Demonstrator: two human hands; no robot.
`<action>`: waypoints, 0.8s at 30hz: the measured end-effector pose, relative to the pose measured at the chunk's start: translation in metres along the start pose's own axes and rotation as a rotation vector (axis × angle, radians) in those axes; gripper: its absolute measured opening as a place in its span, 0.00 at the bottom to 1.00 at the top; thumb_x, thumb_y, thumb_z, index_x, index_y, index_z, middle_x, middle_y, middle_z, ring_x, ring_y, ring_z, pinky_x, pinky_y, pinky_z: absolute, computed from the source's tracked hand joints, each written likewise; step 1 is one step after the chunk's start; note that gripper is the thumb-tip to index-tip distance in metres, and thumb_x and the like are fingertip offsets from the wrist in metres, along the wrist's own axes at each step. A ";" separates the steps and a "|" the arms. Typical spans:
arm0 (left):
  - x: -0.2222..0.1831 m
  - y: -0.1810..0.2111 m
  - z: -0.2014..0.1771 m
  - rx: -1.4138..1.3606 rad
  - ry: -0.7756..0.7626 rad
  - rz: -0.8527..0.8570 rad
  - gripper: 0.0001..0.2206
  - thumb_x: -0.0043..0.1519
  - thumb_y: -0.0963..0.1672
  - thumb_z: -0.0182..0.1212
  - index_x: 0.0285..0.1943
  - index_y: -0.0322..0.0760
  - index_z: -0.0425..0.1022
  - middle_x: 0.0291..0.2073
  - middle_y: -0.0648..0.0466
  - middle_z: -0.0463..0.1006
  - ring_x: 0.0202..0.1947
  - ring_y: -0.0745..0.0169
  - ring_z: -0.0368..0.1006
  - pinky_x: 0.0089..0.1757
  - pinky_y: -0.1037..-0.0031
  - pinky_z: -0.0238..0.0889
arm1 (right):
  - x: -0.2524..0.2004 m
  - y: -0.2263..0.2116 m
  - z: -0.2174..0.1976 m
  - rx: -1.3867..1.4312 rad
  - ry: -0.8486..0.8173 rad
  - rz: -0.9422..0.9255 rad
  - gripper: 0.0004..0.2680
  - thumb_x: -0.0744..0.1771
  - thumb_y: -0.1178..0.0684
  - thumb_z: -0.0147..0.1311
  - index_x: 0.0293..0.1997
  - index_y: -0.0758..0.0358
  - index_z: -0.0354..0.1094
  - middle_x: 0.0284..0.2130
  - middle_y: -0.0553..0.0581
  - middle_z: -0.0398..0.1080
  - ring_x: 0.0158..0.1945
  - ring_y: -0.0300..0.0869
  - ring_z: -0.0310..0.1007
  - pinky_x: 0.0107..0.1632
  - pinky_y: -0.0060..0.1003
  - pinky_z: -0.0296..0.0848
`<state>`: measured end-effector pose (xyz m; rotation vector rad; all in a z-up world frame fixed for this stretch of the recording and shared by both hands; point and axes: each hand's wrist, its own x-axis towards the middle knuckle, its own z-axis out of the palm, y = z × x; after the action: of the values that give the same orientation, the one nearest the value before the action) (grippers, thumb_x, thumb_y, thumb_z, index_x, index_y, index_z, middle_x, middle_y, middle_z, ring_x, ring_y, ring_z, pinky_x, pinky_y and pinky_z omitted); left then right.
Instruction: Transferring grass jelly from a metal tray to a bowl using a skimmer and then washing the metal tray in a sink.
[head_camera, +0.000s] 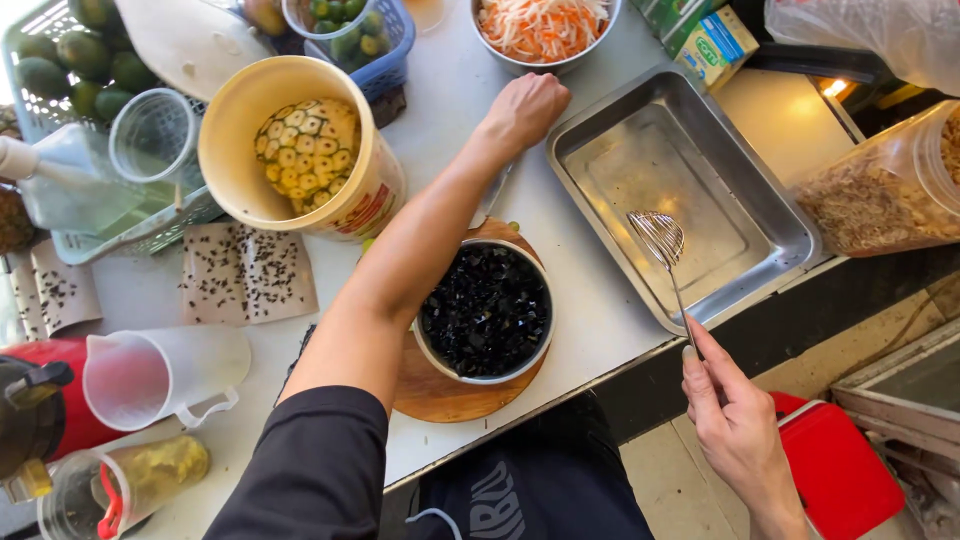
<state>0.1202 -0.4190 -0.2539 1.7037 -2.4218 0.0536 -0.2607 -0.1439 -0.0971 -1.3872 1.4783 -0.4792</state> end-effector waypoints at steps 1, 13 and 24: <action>0.003 0.001 0.002 -0.008 -0.012 0.011 0.05 0.55 0.38 0.59 0.27 0.34 0.78 0.25 0.40 0.78 0.30 0.38 0.79 0.33 0.56 0.73 | 0.004 0.003 -0.001 0.006 0.005 0.016 0.19 0.69 0.52 0.49 0.72 0.53 0.62 0.21 0.47 0.62 0.24 0.31 0.58 0.28 0.28 0.63; -0.003 -0.005 0.005 0.132 -0.007 0.100 0.04 0.55 0.37 0.59 0.27 0.34 0.76 0.26 0.40 0.78 0.32 0.41 0.79 0.33 0.56 0.72 | 0.032 -0.021 -0.004 -0.117 -0.065 -0.076 0.18 0.69 0.50 0.51 0.70 0.52 0.63 0.20 0.49 0.64 0.24 0.34 0.58 0.30 0.30 0.65; -0.140 0.076 -0.174 -0.395 0.530 -0.144 0.10 0.62 0.38 0.65 0.52 0.35 0.78 0.47 0.46 0.82 0.42 0.49 0.81 0.44 0.65 0.76 | 0.010 -0.018 0.024 -0.052 -0.213 -0.074 0.19 0.68 0.52 0.51 0.70 0.51 0.63 0.21 0.48 0.63 0.24 0.33 0.59 0.29 0.29 0.65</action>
<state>0.1171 -0.2397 -0.1009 1.4509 -1.7834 0.0046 -0.2299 -0.1491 -0.0960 -1.4899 1.2780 -0.3293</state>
